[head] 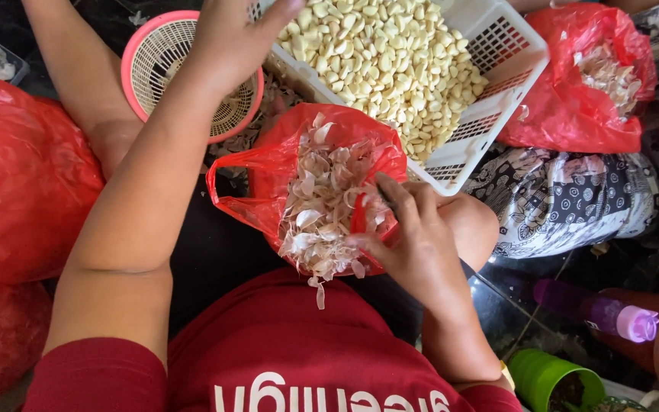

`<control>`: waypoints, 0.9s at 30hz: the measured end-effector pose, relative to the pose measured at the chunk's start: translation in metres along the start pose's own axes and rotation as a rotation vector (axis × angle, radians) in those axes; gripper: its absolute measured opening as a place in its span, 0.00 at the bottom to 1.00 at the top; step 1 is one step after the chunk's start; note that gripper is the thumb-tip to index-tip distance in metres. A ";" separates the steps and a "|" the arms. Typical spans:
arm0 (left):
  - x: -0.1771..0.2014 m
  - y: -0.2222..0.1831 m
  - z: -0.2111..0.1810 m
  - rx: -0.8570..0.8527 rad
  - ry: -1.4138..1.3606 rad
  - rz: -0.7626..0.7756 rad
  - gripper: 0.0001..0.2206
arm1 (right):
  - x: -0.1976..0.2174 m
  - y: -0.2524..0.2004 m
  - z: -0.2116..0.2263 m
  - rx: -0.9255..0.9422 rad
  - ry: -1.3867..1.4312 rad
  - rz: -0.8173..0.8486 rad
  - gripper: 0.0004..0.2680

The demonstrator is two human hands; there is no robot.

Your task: The person sits on the floor and peels garlic cloves by hand, placing the peeled cloves into a white basket and the skins into a red plastic bag. Another person is visible nearby also peeling garlic.

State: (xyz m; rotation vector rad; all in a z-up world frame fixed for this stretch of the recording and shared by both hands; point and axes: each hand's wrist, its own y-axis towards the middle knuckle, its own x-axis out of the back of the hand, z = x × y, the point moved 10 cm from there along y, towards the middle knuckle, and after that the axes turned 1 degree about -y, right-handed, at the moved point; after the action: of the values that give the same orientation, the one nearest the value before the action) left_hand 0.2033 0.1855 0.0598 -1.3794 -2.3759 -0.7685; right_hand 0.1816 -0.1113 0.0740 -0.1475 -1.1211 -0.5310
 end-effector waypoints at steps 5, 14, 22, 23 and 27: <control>-0.011 -0.026 0.116 0.433 0.091 0.143 0.22 | -0.010 -0.011 -0.048 -0.154 -0.099 0.102 0.24; -0.025 -0.092 0.275 0.820 0.363 0.169 0.43 | 0.010 -0.045 -0.126 -0.533 -0.133 0.077 0.19; -0.059 -0.069 0.313 0.360 0.548 0.076 0.28 | 0.012 -0.050 -0.122 -0.526 0.185 0.069 0.23; -0.045 -0.074 0.326 0.631 0.293 0.021 0.24 | 0.019 -0.048 -0.113 -0.466 0.262 0.070 0.22; 0.008 -0.084 0.271 1.023 -0.140 0.013 0.19 | 0.024 -0.033 -0.071 -0.264 0.607 0.062 0.26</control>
State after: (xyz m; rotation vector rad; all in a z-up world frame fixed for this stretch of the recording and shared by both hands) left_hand 0.1318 0.3137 -0.1827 -0.9760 -2.2598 0.5405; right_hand 0.2315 -0.1741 0.0596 -0.2309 -0.4523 -0.6143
